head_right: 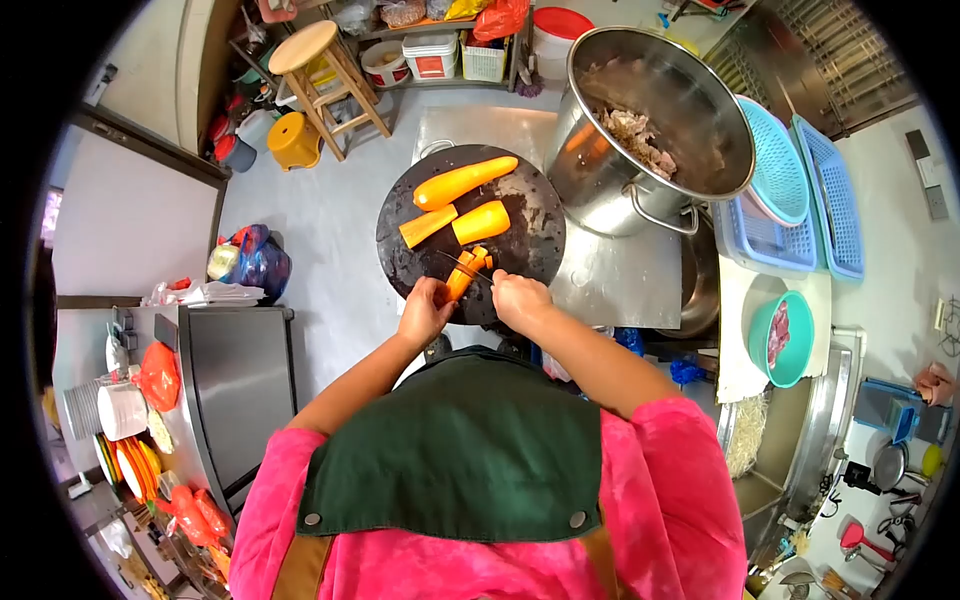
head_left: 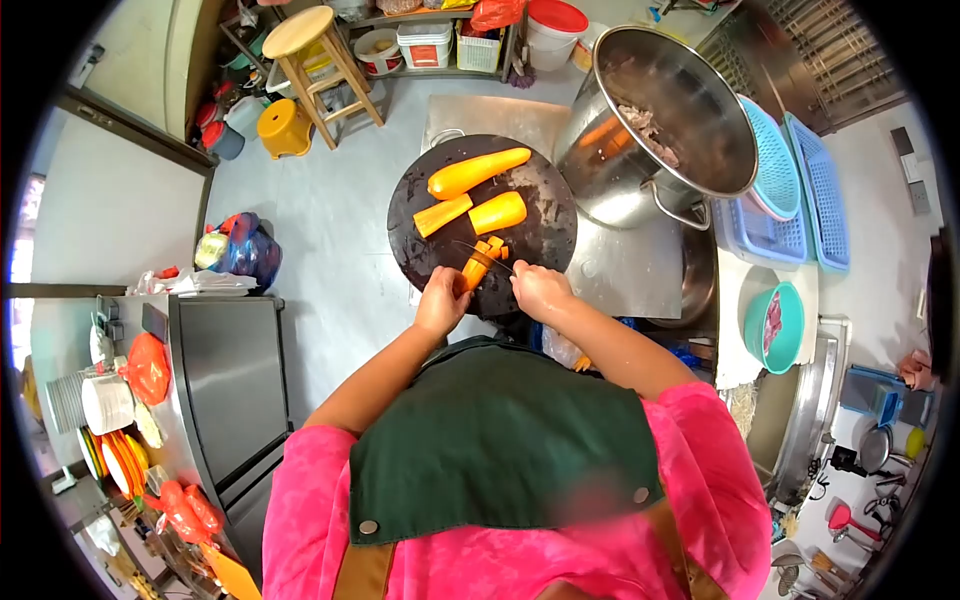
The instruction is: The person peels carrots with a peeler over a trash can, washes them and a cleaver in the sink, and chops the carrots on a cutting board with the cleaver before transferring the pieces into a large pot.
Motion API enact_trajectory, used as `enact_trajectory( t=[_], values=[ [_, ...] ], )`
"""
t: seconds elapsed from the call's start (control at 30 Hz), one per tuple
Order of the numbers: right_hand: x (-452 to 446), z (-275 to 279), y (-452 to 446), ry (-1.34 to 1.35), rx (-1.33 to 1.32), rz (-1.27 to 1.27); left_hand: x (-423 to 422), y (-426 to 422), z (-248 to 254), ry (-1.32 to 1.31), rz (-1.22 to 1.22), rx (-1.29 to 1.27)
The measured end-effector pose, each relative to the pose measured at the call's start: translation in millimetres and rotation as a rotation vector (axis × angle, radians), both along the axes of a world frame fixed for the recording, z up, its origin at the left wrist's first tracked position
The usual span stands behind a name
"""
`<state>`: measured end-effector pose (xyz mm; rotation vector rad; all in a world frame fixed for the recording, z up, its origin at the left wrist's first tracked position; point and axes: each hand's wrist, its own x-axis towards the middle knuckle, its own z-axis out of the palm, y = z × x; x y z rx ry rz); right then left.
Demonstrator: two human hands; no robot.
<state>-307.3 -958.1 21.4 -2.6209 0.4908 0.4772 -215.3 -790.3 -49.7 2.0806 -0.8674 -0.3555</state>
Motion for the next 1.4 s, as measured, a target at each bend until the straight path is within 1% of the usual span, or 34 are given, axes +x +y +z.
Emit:
enact_trajectory(
  t=[0.03,0.1,0.13,0.2,0.23,0.3,0.43,0.5,0.53,0.6,0.67,0.7,0.77,0.83,0.87,0.97,1.0,1.03,1.07,1.13,1.2,1.23,1.27,1.3,1.33,1.37,1.4],
  values=[
    [-2.2,8.7,3.2,0.004,0.005,-0.002,-1.0,3.1,-1.2,0.004,-0.002,0.005],
    [-2.5,24.5,3.4,-0.074,0.016,-0.031,2.5,0.6,-3.3,0.039,-0.006,-0.003],
    [-3.9,15.3,4.3,-0.068,0.017,-0.029,3.5,-0.7,-4.5,0.045,-0.003,-0.002],
    [-13.2,-9.9,9.4,-0.039,0.012,-0.006,1.2,-0.7,-5.6,-0.083,0.006,-0.032],
    [-11.1,-7.1,7.1,-0.046,0.006,-0.012,3.2,-3.3,-3.9,-0.090,0.000,-0.038],
    [-3.9,-0.8,4.2,-0.070,-0.002,-0.017,4.3,-3.2,-2.0,0.023,0.074,-0.051],
    [-12.3,-13.7,7.0,-0.035,-0.017,-0.007,1.3,-2.3,-8.4,0.005,-0.004,-0.078],
    [-13.6,-13.0,7.4,-0.038,-0.013,-0.022,2.1,-5.7,-5.4,-0.023,0.026,-0.016],
    [-11.4,-9.4,7.0,-0.039,-0.005,-0.029,1.8,-6.9,-3.8,0.008,0.039,-0.015],
    [-7.8,-0.1,1.4,-0.076,-0.001,-0.020,4.9,-7.2,-10.2,-0.028,0.017,-0.051],
    [-6.9,20.7,8.1,-0.117,0.024,-0.043,5.8,-6.3,-6.5,-0.015,0.018,-0.061],
    [-8.1,13.8,10.1,-0.113,0.029,-0.043,6.4,-7.0,-4.6,0.025,0.026,-0.063],
    [-15.5,-2.1,15.9,-0.023,0.016,-0.001,0.7,-3.2,-6.3,0.073,0.021,-0.058],
    [-10.0,-3.3,16.5,-0.003,0.022,-0.036,5.8,-7.8,-8.0,-0.003,0.029,-0.023],
    [-9.8,-2.4,17.4,-0.014,0.023,-0.034,6.2,-6.4,-6.8,-0.079,-0.005,-0.039],
    [-7.6,19.3,16.7,-0.059,0.031,-0.030,8.9,-5.9,-14.0,-0.040,-0.006,-0.070],
    [-10.9,19.1,19.8,-0.037,0.033,-0.003,9.4,-4.6,-18.8,-0.063,-0.018,-0.106],
    [-16.6,17.4,24.0,-0.011,0.039,0.017,5.9,-4.9,-10.3,-0.033,0.009,-0.118],
    [-19.0,-1.0,25.7,-0.006,0.042,-0.001,3.0,-1.3,-10.3,-0.062,-0.001,-0.078],
    [-13.9,-8.3,24.0,-0.031,0.036,-0.012,9.0,-4.6,-10.6,-0.111,-0.006,-0.054],
    [-13.7,-8.5,25.6,-0.057,0.040,-0.032,11.7,-3.7,-16.4,-0.107,-0.052,-0.090],
    [-16.0,-5.1,23.0,-0.127,0.052,-0.076,11.3,-3.6,-11.7,-0.009,-0.025,-0.120],
    [-18.2,-1.4,19.1,-0.192,0.066,-0.116,16.5,-4.5,-9.0,0.001,-0.010,-0.143],
    [-21.7,3.1,14.5,-0.188,0.067,-0.113,22.8,-4.7,-6.5,0.017,0.008,-0.163],
    [-26.9,15.1,11.8,-0.202,0.045,-0.144,35.4,-8.0,1.5,-0.142,0.043,-0.175],
    [-32.6,22.1,10.0,-0.215,0.024,-0.177,50.5,-12.4,-2.1,-0.349,0.107,-0.145],
    [-39.9,23.0,10.4,-0.223,0.018,-0.135,63.7,-15.5,9.2,-0.465,0.086,-0.026]
  ],
)
